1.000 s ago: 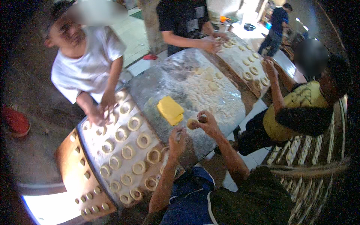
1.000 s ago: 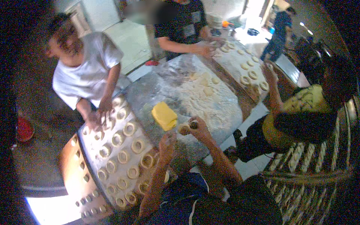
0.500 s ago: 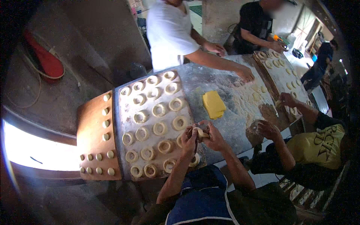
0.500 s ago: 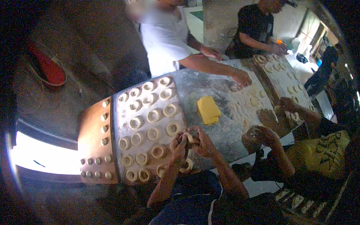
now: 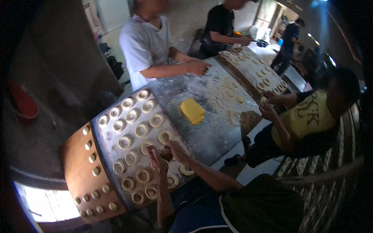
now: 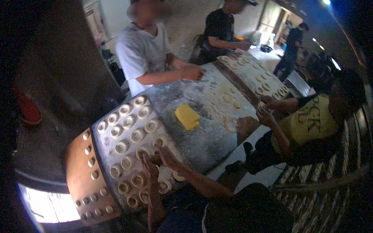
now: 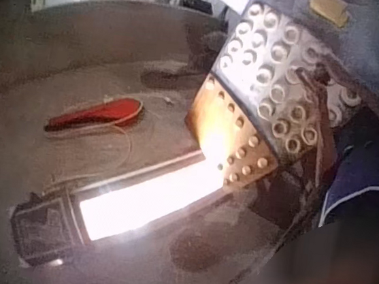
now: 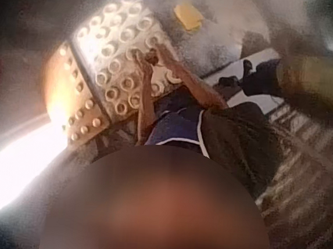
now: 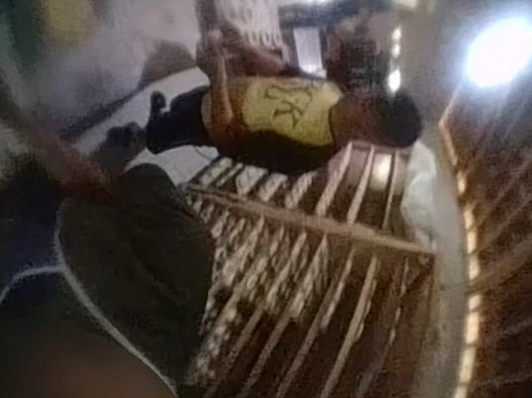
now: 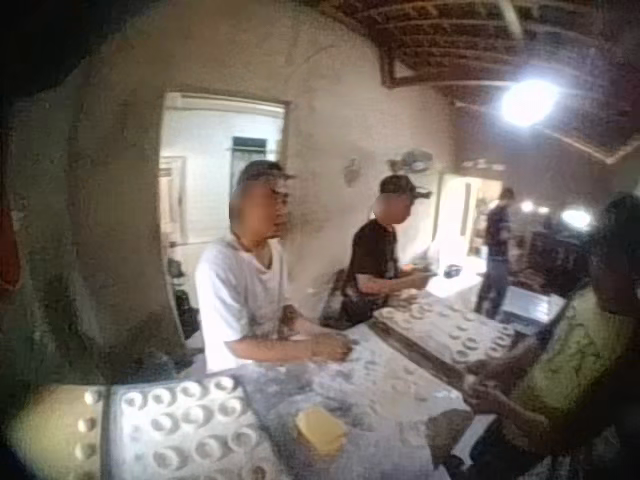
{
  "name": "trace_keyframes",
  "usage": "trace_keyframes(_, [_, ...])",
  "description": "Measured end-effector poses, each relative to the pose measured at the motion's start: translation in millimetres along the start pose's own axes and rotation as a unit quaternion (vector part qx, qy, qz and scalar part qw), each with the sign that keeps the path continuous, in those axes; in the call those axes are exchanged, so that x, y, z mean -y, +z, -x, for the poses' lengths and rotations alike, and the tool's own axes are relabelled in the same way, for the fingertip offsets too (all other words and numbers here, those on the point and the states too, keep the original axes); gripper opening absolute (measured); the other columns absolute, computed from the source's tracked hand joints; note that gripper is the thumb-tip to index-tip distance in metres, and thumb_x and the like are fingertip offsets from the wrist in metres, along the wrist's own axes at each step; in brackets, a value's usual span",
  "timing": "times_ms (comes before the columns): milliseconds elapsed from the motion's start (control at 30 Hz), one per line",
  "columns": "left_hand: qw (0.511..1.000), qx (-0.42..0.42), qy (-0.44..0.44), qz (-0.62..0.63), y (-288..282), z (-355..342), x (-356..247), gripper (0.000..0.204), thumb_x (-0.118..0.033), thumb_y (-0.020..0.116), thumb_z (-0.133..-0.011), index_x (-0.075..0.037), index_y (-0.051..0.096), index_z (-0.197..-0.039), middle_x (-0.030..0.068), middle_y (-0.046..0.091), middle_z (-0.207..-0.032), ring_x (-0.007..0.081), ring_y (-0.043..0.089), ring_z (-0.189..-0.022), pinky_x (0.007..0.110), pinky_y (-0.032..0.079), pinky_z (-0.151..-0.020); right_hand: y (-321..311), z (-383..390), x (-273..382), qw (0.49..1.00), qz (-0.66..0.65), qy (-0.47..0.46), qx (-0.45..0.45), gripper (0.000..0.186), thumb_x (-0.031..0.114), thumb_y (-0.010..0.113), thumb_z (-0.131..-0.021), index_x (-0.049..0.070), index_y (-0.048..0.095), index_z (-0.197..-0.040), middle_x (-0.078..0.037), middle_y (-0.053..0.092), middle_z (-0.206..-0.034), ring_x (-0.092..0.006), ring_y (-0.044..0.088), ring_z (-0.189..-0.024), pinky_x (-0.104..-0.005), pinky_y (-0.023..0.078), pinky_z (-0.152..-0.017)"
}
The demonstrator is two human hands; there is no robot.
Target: The person shapes small dough balls into rings by hand and places them on a wooden board. They then lift the board and place it onto a multi-tiered wooden rack. The person repeats the shaping process with additional dough balls.
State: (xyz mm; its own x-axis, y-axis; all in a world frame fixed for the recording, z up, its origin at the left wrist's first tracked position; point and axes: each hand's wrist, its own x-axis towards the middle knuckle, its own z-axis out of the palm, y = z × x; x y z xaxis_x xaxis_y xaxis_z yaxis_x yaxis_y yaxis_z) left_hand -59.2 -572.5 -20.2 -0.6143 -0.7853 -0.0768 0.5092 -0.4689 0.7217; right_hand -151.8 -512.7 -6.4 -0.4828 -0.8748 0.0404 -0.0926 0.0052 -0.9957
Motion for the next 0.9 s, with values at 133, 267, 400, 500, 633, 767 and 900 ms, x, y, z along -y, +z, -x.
trace_keyframes(133, [0.972, -0.090, 0.037, -0.215, -9.4, 16.8, -16.5, 0.041, -0.032, 0.042, -0.096, -0.004, 0.043, -0.128, 0.0101, 0.055, -0.108, 0.0226, 0.059, -0.085, 0.037, 0.052, -0.069, 24.8, 8.3, 48.8, 0.966, 0.255, -0.028, -0.026, 0.042, 0.036, 0.043, -0.097, 0.001, 0.056, -0.117, -0.015, 0.060, -0.078, -0.0261, 0.057, -0.067, -0.0397, 0.048, -0.065])
trace_keyframes(267, [0.979, -0.092, 0.038, -0.179, -10.0, 26.5, -35.5, 0.042, -0.035, 0.041, -0.097, -0.003, 0.044, -0.124, 0.0086, 0.055, -0.107, 0.0209, 0.057, -0.088, 0.036, 0.051, -0.070, 32.2, 6.2, 71.6, 0.993, 0.072, 0.088, 0.011, 0.051, 0.043, 0.036, -0.098, -0.002, 0.057, -0.107, -0.020, 0.057, -0.070, -0.0274, 0.054, -0.061, -0.0405, 0.046, -0.063])
trace_keyframes(400, [0.976, -0.150, 0.058, -0.149, -22.0, 28.6, -43.2, 0.043, -0.039, 0.041, -0.098, -0.003, 0.046, -0.121, 0.0070, 0.055, -0.107, 0.0191, 0.056, -0.091, 0.036, 0.049, -0.070, 62.4, 1.0, 71.4, 0.958, 0.276, -0.080, 0.012, 0.060, 0.048, 0.034, -0.097, -0.004, 0.062, -0.085, -0.020, 0.053, -0.059, -0.0253, 0.056, -0.060, -0.0397, 0.046, -0.062])
trace_keyframes(500, [0.960, -0.212, 0.127, -0.133, -36.0, 27.1, -51.9, 0.045, -0.041, 0.040, -0.098, -0.002, 0.047, -0.119, 0.0059, 0.056, -0.106, 0.0178, 0.054, -0.093, 0.035, 0.049, -0.070, 87.8, -1.6, 69.0, 0.993, 0.121, 0.004, -0.014, 0.064, 0.049, 0.038, -0.096, -0.005, 0.063, -0.072, -0.016, 0.055, -0.055, -0.0203, 0.059, -0.060, -0.0378, 0.047, -0.059])
trace_keyframes(633, [0.779, -0.130, 0.280, -0.546, -55.6, 24.7, -89.5, 0.038, -0.042, 0.040, -0.098, -0.007, 0.053, -0.097, 0.0030, 0.056, -0.090, 0.0191, 0.056, -0.073, 0.037, 0.047, -0.058, 103.2, -7.1, 64.9, 0.984, 0.151, -0.011, 0.090, 0.051, 0.040, 0.043, -0.096, -0.003, 0.065, -0.079, -0.015, 0.059, -0.059, -0.0271, 0.057, -0.057, -0.0407, 0.047, -0.057])
trace_keyframes(767, [0.968, -0.230, -0.018, 0.103, -59.1, 30.6, -119.0, 0.039, -0.041, 0.038, -0.098, -0.006, 0.050, -0.084, 0.0030, 0.051, -0.070, 0.0181, 0.052, -0.057, 0.035, 0.043, -0.052, 129.8, -17.0, 65.0, 0.995, -0.010, 0.077, 0.059, 0.059, 0.045, 0.042, -0.096, -0.004, 0.064, -0.071, -0.011, 0.055, -0.055, -0.0156, 0.050, -0.053, -0.0355, 0.044, -0.055])
trace_keyframes(900, [0.919, -0.144, 0.132, -0.343, -73.9, 27.6, -137.5, 0.043, -0.041, 0.035, -0.098, -0.005, 0.050, -0.081, 0.0025, 0.051, -0.066, 0.0174, 0.053, -0.059, 0.034, 0.045, -0.052, 151.2, -17.2, 64.9, 0.988, -0.078, 0.111, 0.077, 0.058, 0.045, 0.041, -0.097, -0.003, 0.061, -0.071, -0.007, 0.055, -0.059, -0.0121, 0.050, -0.057, -0.0351, 0.043, -0.057])
